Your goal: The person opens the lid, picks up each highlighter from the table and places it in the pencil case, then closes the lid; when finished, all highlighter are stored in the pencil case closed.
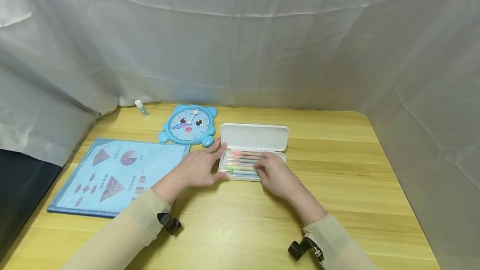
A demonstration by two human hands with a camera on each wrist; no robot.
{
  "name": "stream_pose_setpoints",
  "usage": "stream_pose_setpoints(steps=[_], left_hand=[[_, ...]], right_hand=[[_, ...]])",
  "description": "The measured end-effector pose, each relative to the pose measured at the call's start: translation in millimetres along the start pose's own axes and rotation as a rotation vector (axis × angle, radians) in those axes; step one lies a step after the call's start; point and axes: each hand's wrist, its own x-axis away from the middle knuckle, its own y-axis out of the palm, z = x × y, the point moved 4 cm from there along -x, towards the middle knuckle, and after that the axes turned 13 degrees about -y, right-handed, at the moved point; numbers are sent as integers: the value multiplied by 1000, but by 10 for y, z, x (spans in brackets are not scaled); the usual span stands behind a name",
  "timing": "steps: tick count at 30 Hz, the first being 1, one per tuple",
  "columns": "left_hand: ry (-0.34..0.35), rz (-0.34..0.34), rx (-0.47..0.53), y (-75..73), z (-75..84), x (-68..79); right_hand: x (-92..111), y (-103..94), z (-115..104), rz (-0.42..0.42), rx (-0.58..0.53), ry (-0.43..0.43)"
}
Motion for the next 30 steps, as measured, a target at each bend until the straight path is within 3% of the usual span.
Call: stream_pose_setpoints(steps=[6,13,18,23,30], left_hand=[[3,1,1,-19,9,29],[11,8,-5,-26,20,29],[6,12,-4,-33,12,20],[9,7,-7,-30,8,15],[9,8,-12,-16,9,12]], right_hand=[[30,-171,23,92,-109,39],[17,-547,81,283,-57,12],[-1,-825,223,405,-66,165],[-8,-990,408,385,-66,310],[-14,-1005,705,253,-116,464]])
